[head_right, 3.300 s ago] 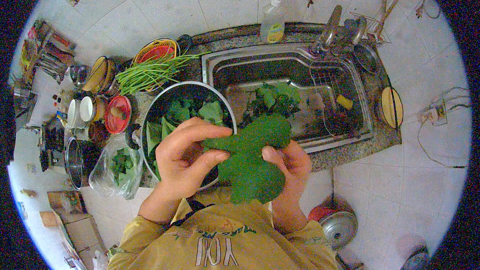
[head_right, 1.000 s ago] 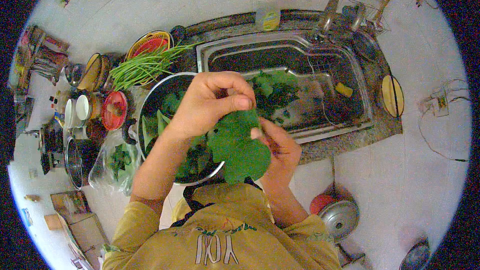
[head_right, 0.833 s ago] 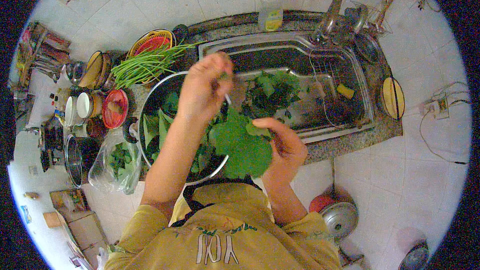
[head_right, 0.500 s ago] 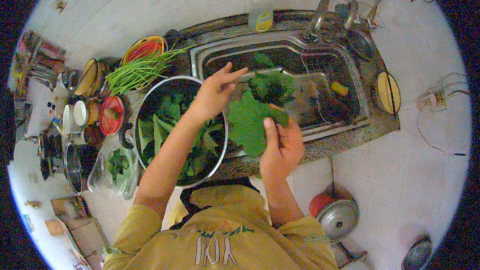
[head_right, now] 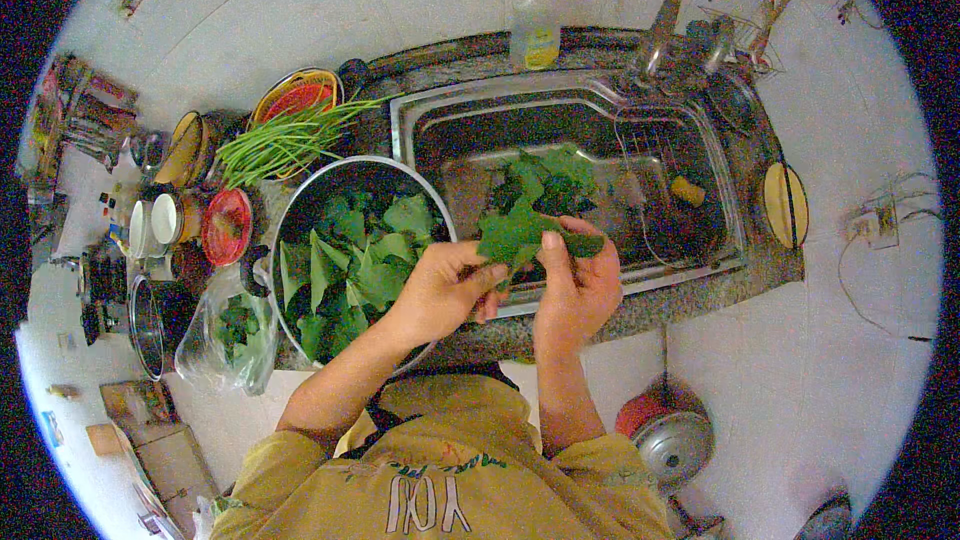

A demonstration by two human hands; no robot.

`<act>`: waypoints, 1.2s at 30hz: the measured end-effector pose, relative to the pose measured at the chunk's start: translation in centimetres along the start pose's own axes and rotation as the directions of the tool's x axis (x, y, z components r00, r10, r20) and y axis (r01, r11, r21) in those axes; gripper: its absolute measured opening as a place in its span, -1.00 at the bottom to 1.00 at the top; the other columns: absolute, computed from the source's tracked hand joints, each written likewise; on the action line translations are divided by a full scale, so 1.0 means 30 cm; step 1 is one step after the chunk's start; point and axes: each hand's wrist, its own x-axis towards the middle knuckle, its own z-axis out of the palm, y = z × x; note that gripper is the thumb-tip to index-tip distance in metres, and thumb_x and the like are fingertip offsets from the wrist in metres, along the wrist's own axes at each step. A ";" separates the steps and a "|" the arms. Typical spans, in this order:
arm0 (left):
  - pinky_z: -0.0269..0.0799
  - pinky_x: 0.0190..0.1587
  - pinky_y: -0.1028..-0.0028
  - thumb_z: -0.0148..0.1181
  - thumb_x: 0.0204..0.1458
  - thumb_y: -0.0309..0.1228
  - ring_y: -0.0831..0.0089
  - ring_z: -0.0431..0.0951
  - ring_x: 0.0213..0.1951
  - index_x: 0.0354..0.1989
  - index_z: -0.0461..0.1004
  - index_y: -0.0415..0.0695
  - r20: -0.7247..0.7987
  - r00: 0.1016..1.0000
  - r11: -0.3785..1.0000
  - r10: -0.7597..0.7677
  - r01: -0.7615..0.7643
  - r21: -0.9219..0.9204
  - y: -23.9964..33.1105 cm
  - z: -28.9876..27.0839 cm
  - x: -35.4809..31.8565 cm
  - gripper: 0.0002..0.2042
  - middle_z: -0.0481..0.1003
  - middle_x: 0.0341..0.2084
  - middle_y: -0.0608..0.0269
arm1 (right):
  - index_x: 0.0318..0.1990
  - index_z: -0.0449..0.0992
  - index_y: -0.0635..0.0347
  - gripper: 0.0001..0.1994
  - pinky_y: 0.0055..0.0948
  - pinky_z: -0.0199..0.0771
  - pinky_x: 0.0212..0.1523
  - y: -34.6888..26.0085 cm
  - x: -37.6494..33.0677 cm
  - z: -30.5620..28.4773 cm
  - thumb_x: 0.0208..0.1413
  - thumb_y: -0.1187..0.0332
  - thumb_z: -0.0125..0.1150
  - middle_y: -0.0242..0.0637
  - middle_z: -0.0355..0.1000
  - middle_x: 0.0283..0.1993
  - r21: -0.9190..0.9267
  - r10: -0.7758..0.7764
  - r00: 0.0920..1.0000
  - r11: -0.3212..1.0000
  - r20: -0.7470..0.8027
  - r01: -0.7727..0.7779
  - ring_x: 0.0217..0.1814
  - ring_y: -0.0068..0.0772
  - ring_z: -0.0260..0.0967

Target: The person stands at a kitchen counter and prepares green leafy vegetables by hand. They pick up individual leaves, remove the stems, and place the cleaned leaves into a metal bowl. The person handles the leaves one by one, occasionally inspecting them before adding them to the bowl.

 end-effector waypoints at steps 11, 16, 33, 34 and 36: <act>0.36 -0.13 0.45 -0.34 -0.08 -0.77 0.33 0.42 -0.09 0.15 -0.05 -0.18 -0.100 0.984 0.982 0.145 -0.155 -0.111 -0.146 0.001 0.061 -0.46 0.33 -0.12 -0.12 | -0.22 0.34 0.28 -0.79 -0.59 0.35 -0.28 0.029 0.070 0.005 -0.06 0.54 0.12 -0.29 0.37 -0.26 0.144 -0.164 0.986 0.977 0.028 0.159 -0.27 -0.53 0.32; 0.40 -0.25 0.46 -0.18 -0.13 -0.75 0.20 0.49 -0.23 -0.03 0.19 -0.34 -0.266 0.939 0.968 0.216 -0.169 0.187 -0.110 -0.007 0.113 -0.61 0.37 -0.17 -0.17 | -0.18 0.32 0.28 -0.75 -0.54 0.36 -0.18 0.053 0.063 0.028 -0.07 0.56 0.12 -0.28 0.37 -0.24 0.152 -0.126 0.992 0.981 0.014 0.122 -0.24 -0.47 0.32; 0.34 -0.23 0.36 0.03 -0.12 -0.55 0.14 0.43 -0.29 -0.38 0.44 -0.24 -0.262 0.905 0.875 0.335 -0.195 0.444 -0.161 -0.173 -0.191 -0.88 0.45 -0.39 0.04 | -0.16 0.34 0.31 -0.73 -0.62 0.29 -0.23 0.092 -0.093 0.137 -0.07 0.54 0.13 -0.34 0.38 -0.27 -0.216 -0.041 0.973 0.972 0.228 0.091 -0.27 -0.59 0.29; 0.34 -0.23 0.37 0.03 -0.11 -0.55 0.16 0.44 -0.30 -0.38 0.44 -0.23 -0.261 0.923 0.896 0.284 -0.158 0.415 -0.166 -0.194 -0.240 -0.88 0.46 -0.42 0.06 | -0.17 0.34 0.32 -0.74 -0.65 0.28 -0.25 0.103 -0.112 0.154 -0.07 0.54 0.13 -0.35 0.37 -0.28 -0.248 0.014 0.968 0.967 0.250 0.050 -0.25 -0.62 0.28; 0.35 -0.25 0.39 0.03 -0.09 -0.53 0.21 0.46 -0.32 -0.36 0.45 -0.22 -0.260 0.932 0.913 0.253 -0.141 0.382 -0.167 -0.243 -0.338 -0.88 0.47 -0.42 0.09 | -0.23 0.38 0.29 -0.79 -0.65 0.27 -0.26 0.111 -0.162 0.205 -0.10 0.55 0.13 -0.37 0.38 -0.30 -0.318 0.027 0.951 0.945 0.309 0.076 -0.26 -0.61 0.29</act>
